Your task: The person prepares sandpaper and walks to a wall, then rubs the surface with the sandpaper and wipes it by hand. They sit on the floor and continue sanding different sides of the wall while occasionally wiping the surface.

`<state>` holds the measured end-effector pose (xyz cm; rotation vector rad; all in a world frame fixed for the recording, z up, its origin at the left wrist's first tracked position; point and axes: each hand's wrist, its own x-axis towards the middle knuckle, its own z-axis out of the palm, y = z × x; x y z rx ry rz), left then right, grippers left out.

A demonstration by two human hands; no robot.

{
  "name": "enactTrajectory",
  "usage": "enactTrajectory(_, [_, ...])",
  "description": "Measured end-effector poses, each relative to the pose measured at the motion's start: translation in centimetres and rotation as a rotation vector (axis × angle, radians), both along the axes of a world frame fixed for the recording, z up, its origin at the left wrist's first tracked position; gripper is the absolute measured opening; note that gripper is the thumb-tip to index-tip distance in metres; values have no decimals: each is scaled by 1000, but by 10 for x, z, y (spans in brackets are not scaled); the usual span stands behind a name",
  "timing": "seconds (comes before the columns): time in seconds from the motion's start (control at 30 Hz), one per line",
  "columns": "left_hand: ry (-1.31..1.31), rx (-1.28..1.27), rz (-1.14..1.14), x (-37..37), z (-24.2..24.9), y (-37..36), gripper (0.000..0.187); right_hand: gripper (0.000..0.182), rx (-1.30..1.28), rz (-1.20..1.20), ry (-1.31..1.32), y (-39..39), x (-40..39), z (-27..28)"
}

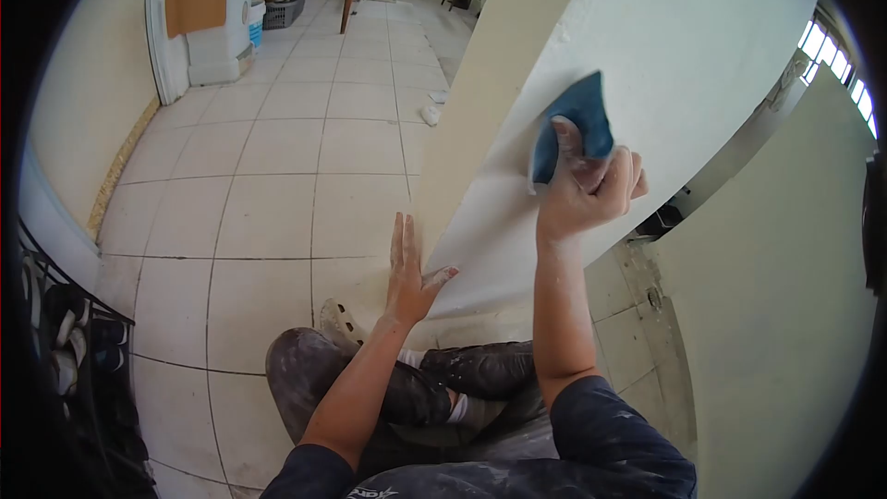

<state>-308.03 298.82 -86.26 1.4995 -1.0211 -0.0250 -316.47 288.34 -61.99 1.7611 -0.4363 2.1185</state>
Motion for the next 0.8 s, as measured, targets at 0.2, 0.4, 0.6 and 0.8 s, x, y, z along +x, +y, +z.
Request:
enactTrajectory(0.2, [-66,133,74,-3,11,6,103,29,134,-52,-86,7,13,-40])
enactTrajectory(0.4, [-16,109,74,-4,15,7,101,25,211,8,-36,7,6,2])
enactTrajectory(0.6, [42,43,7,-1,13,6,103,34,73,-104,104,3,-4,-33])
enactTrajectory(0.8, [76,119,16,-3,19,7,103,28,173,28,34,2,0,17])
